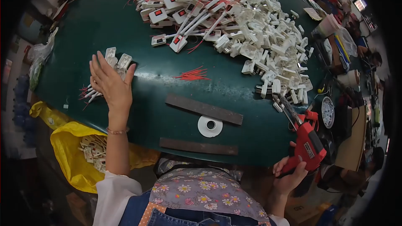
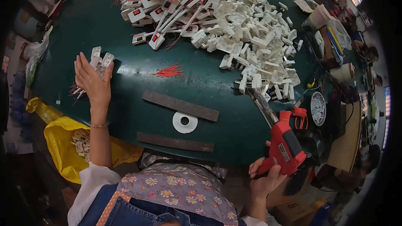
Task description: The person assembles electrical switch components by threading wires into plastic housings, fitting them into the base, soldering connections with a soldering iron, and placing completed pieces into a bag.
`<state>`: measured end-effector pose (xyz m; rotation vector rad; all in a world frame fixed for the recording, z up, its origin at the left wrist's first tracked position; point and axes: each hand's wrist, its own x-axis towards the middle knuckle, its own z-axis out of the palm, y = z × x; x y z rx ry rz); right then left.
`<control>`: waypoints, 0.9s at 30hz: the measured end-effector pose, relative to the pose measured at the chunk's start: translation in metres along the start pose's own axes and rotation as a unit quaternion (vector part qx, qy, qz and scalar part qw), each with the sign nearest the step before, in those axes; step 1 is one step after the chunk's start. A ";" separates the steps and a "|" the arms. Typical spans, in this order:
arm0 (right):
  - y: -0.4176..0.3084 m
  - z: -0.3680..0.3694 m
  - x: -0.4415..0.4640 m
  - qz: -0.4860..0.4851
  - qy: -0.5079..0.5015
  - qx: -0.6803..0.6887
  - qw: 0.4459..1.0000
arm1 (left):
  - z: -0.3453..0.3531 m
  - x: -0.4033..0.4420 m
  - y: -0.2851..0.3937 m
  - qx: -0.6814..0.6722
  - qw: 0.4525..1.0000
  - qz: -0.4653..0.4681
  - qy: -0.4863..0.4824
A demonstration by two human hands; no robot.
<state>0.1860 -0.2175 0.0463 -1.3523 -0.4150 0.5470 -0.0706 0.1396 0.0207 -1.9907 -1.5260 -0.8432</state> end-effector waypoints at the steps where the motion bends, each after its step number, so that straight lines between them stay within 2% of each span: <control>1: -0.002 0.011 0.002 -0.017 0.028 -0.023 0.999 | -0.004 0.003 0.012 -0.076 0.997 0.005 0.000; 4: 0.002 0.017 0.005 -0.042 0.065 -0.039 0.996 | -0.037 0.007 0.088 -0.215 0.966 0.133 -0.060; 5: 0.002 0.017 0.005 -0.048 0.066 -0.038 0.996 | -0.043 0.005 0.113 -0.261 0.942 0.188 -0.097; 7: 0.004 0.017 0.003 -0.056 0.067 -0.033 0.996 | -0.030 -0.001 0.161 -0.389 0.870 0.241 -0.186; 9: 0.002 0.012 0.004 -0.063 0.067 -0.032 0.995 | -0.018 0.006 0.199 -0.370 0.846 0.375 -0.079; 10: 0.001 0.005 0.002 -0.053 0.033 -0.020 0.998 | -0.007 0.007 0.211 -0.373 0.845 0.376 -0.076; 12: -0.001 -0.001 -0.001 -0.047 0.002 -0.009 0.999 | 0.018 0.004 0.232 -0.272 0.833 0.478 -0.054; 13: 0.000 0.000 -0.001 -0.053 0.027 -0.003 0.998 | 0.031 0.004 0.237 -0.274 0.832 0.479 -0.051; 15: 0.001 -0.002 -0.001 -0.062 0.053 0.006 0.997 | 0.042 0.011 0.235 -0.347 0.777 0.518 -0.080; 17: 0.002 -0.005 -0.001 -0.057 0.041 0.005 0.998 | 0.040 0.011 0.228 -0.400 0.762 0.504 -0.076; 18: 0.002 -0.005 -0.001 -0.053 0.038 0.004 0.998 | 0.031 0.007 0.223 -0.516 0.742 0.398 -0.159; 19: 0.002 0.000 0.000 -0.059 0.069 -0.015 0.996 | 0.019 0.004 0.215 -0.613 0.700 0.278 -0.240; 20: 0.003 0.003 0.002 -0.057 0.084 -0.024 0.995 | -0.010 0.013 0.199 -0.623 0.625 0.168 -0.439; 22: 0.004 0.006 0.005 -0.056 0.091 -0.032 0.994 | -0.029 0.016 0.165 -0.570 0.520 0.103 -0.627; 24: 0.007 0.007 0.004 -0.045 0.077 -0.033 0.996 | -0.039 0.008 0.132 -0.555 0.421 0.140 -0.704; 26: 0.011 0.012 0.005 -0.028 0.062 -0.016 0.998 | -0.039 -0.012 0.109 -0.570 0.424 0.146 -0.688; 27: 0.013 0.014 0.005 -0.020 0.056 -0.010 0.998 | -0.042 -0.015 0.102 -0.562 0.445 0.128 -0.685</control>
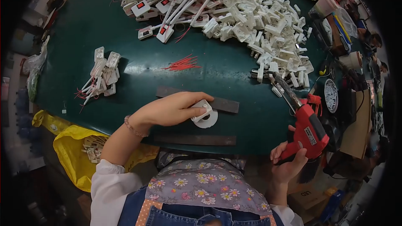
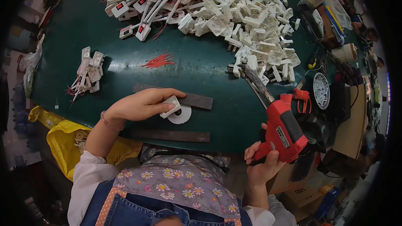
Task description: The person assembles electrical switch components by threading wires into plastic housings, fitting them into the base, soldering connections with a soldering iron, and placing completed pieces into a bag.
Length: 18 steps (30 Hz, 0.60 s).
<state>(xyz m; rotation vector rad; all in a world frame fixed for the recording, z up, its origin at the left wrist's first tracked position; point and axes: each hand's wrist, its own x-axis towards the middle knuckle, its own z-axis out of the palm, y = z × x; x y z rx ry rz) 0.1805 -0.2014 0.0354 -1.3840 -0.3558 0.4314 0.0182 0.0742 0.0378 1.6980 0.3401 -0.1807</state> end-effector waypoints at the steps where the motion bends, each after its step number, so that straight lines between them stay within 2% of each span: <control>1: 0.001 0.002 0.000 0.007 -0.009 -0.004 1.000 | 0.002 -0.005 -0.002 0.003 1.000 -0.012 0.025; 2: 0.002 0.004 0.000 0.011 -0.015 -0.006 1.000 | 0.002 -0.006 -0.008 -0.056 0.998 -0.017 0.032; 3: 0.002 0.006 0.000 0.015 -0.021 -0.009 1.000 | 0.005 -0.008 -0.008 -0.058 0.998 -0.019 0.035; 5: 0.000 0.011 -0.002 0.021 -0.039 -0.018 0.999 | 0.011 -0.009 -0.005 0.008 0.996 0.001 0.087; 9: 0.003 0.009 -0.005 0.013 -0.043 -0.001 0.999 | 0.017 -0.004 -0.012 -0.037 0.994 0.001 0.101; 12: 0.001 0.011 -0.006 0.004 -0.035 -0.016 0.999 | 0.022 -0.005 -0.010 0.029 0.992 0.020 0.124; 14: -0.001 0.012 -0.007 0.010 -0.032 -0.014 0.999 | 0.029 -0.009 -0.007 0.251 0.950 0.079 0.167; 16: -0.005 0.016 -0.008 0.012 -0.039 -0.017 0.999 | 0.037 -0.010 -0.002 0.263 0.947 0.061 0.173; 18: -0.004 0.017 -0.008 0.009 -0.048 -0.017 0.999 | 0.042 -0.009 -0.009 0.424 0.869 0.134 0.214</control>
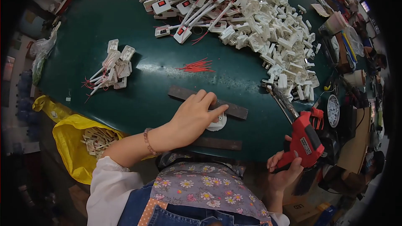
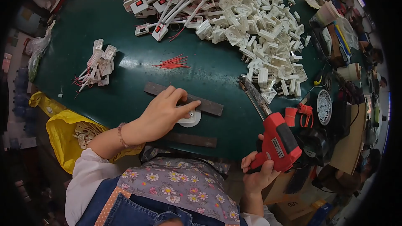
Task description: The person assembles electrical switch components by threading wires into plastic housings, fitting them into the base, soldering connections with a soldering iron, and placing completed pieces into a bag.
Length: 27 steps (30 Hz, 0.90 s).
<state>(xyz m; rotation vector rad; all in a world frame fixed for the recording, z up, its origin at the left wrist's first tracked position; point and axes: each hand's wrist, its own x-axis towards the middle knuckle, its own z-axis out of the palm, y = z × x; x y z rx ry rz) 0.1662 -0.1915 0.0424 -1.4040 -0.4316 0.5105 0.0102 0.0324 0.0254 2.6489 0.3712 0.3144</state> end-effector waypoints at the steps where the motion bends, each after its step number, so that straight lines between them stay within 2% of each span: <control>1: 0.001 -0.001 0.000 -0.001 0.015 0.002 1.000 | 0.002 -0.002 0.001 0.006 1.000 0.002 0.009; 4: 0.007 -0.004 0.001 -0.002 0.031 0.016 0.999 | -0.006 0.005 -0.011 -0.045 0.998 0.006 0.048; 6: 0.010 -0.004 0.001 0.000 0.031 0.026 0.999 | -0.014 0.031 -0.037 -0.026 0.985 -0.034 0.169; 8: 0.010 -0.002 0.002 -0.008 0.024 0.028 0.999 | -0.015 0.061 -0.078 0.132 0.944 -0.086 0.291; 9: 0.010 0.000 0.002 -0.012 0.021 0.029 0.999 | -0.018 0.074 -0.086 0.166 0.930 -0.106 0.312; 10: 0.009 0.002 0.001 -0.012 0.021 0.026 0.999 | -0.019 0.088 -0.092 0.199 0.914 -0.125 0.331; 12: 0.009 -0.002 0.000 -0.016 0.021 0.022 0.999 | -0.008 0.112 -0.110 0.275 0.899 -0.153 0.305; 13: 0.011 -0.010 -0.001 -0.009 -0.005 0.045 0.999 | 0.000 0.118 -0.121 0.296 0.903 -0.140 0.280; 16: 0.010 -0.017 0.000 -0.007 -0.015 0.070 0.997 | 0.010 0.128 -0.139 0.349 0.878 -0.121 0.305; 20: 0.004 -0.014 0.007 -0.001 0.006 0.058 0.998 | -0.021 0.123 -0.125 0.215 0.885 -0.047 0.409; 22: 0.000 -0.009 0.013 0.012 0.000 0.060 0.998 | -0.038 0.126 -0.121 0.132 0.894 -0.029 0.428; 23: -0.002 -0.005 0.017 0.022 -0.007 0.066 0.998 | -0.041 0.131 -0.121 -0.007 0.903 -0.038 0.429; 25: -0.005 0.004 0.025 0.033 0.005 0.080 0.996 | -0.054 0.140 -0.105 -0.217 0.890 -0.130 0.379; 27: -0.006 0.007 0.032 0.045 0.012 0.104 0.994 | -0.053 0.157 -0.108 -0.396 0.830 -0.048 0.389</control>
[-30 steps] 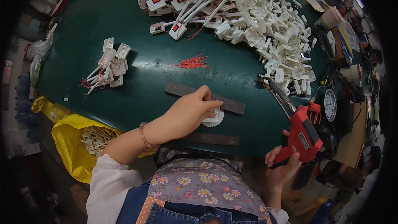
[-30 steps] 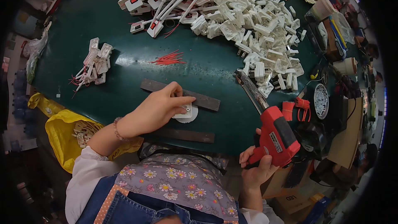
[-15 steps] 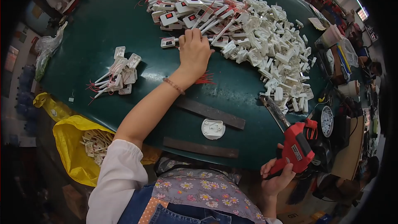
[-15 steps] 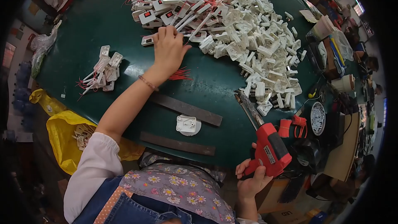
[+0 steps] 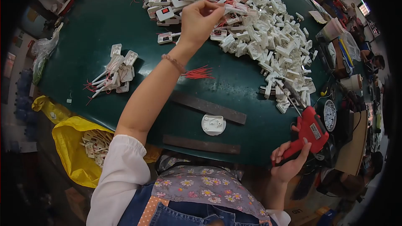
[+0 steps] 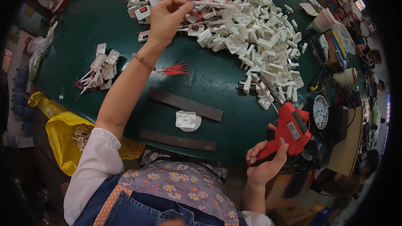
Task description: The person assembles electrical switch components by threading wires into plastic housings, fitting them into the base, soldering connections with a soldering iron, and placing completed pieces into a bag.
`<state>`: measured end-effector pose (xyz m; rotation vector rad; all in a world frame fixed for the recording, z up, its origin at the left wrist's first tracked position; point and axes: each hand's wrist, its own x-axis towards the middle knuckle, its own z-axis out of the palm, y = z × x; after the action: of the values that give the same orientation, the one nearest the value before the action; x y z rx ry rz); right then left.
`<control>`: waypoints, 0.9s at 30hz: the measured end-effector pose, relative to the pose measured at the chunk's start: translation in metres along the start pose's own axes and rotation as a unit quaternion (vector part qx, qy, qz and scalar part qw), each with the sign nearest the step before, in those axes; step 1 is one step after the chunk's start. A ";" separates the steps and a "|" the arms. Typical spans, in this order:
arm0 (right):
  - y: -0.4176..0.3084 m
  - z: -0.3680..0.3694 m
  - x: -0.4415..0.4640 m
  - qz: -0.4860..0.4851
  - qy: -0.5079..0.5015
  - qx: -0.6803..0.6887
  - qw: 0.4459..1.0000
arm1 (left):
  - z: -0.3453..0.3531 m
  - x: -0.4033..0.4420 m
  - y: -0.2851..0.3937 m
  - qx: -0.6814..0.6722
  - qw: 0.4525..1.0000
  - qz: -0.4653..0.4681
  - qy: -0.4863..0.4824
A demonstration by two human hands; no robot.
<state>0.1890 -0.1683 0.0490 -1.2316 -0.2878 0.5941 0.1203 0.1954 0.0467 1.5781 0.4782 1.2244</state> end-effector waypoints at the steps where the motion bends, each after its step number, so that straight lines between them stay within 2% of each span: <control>1: -0.002 0.004 0.003 0.002 0.003 -0.004 1.000 | 0.006 0.004 0.005 -0.082 0.997 -0.006 0.000; 2: -0.007 0.008 0.006 -0.009 0.041 0.004 0.999 | 0.010 0.007 0.010 -0.118 0.993 0.024 -0.012; 4: -0.009 0.006 0.011 -0.048 0.106 0.020 0.993 | 0.018 0.002 0.039 -0.102 0.988 0.099 -0.067; 5: -0.014 0.007 0.014 -0.046 0.110 0.016 0.993 | 0.025 -0.008 0.061 -0.104 0.986 0.113 -0.065; 7: -0.028 0.011 0.019 -0.092 0.031 -0.027 0.995 | 0.029 -0.031 0.100 -0.071 0.983 0.063 -0.156; 8: -0.033 0.008 0.020 -0.098 -0.022 -0.027 0.995 | 0.030 -0.043 0.117 -0.077 0.975 0.003 -0.210; 10: -0.032 0.024 0.016 -0.123 -0.042 -0.053 0.990 | 0.035 -0.068 0.141 -0.125 0.942 -0.119 -0.288; 11: -0.032 0.033 0.011 -0.151 -0.065 -0.076 0.984 | 0.036 -0.077 0.143 -0.120 0.927 -0.144 -0.326; 12: -0.038 0.039 0.006 -0.079 -0.096 -0.015 0.992 | 0.037 -0.085 0.144 -0.115 0.909 -0.169 -0.363; 14: -0.034 0.048 0.001 -0.026 -0.131 -0.031 0.991 | 0.040 -0.102 0.141 -0.137 0.902 -0.178 -0.369; 15: -0.029 0.051 -0.001 -0.023 -0.136 -0.008 0.990 | 0.041 -0.108 0.142 -0.148 0.897 -0.189 -0.372; 16: -0.022 0.055 -0.001 -0.022 -0.136 -0.008 0.990 | 0.035 -0.111 0.144 -0.092 0.885 -0.221 -0.399; 18: -0.010 0.062 0.002 -0.043 -0.132 -0.073 0.988 | 0.030 -0.123 0.142 -0.055 0.903 -0.195 -0.378; 19: -0.009 0.065 0.003 -0.024 -0.150 -0.056 0.987 | 0.026 -0.128 0.142 -0.017 0.919 -0.165 -0.357; 20: -0.005 0.068 0.005 -0.022 -0.152 -0.056 0.987 | 0.020 -0.132 0.145 0.090 0.924 -0.095 -0.360; 21: 0.001 0.069 0.006 -0.036 -0.138 -0.034 0.989 | 0.020 -0.140 0.145 0.091 0.924 -0.097 -0.358; 22: 0.005 0.072 0.007 -0.051 -0.125 -0.013 0.991 | 0.020 -0.152 0.142 0.137 0.964 -0.006 -0.229; 24: 0.004 0.078 0.008 -0.085 -0.134 -0.019 0.987 | 0.013 -0.177 0.132 0.156 0.981 0.068 -0.096; 27: 0.008 0.077 0.010 -0.110 -0.104 -0.076 0.986 | -0.002 -0.217 0.116 0.203 0.973 0.089 -0.058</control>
<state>0.1558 -0.0997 0.0656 -1.2653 -0.6469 0.5169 0.0005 -0.0197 0.0487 2.0657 0.5452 1.2110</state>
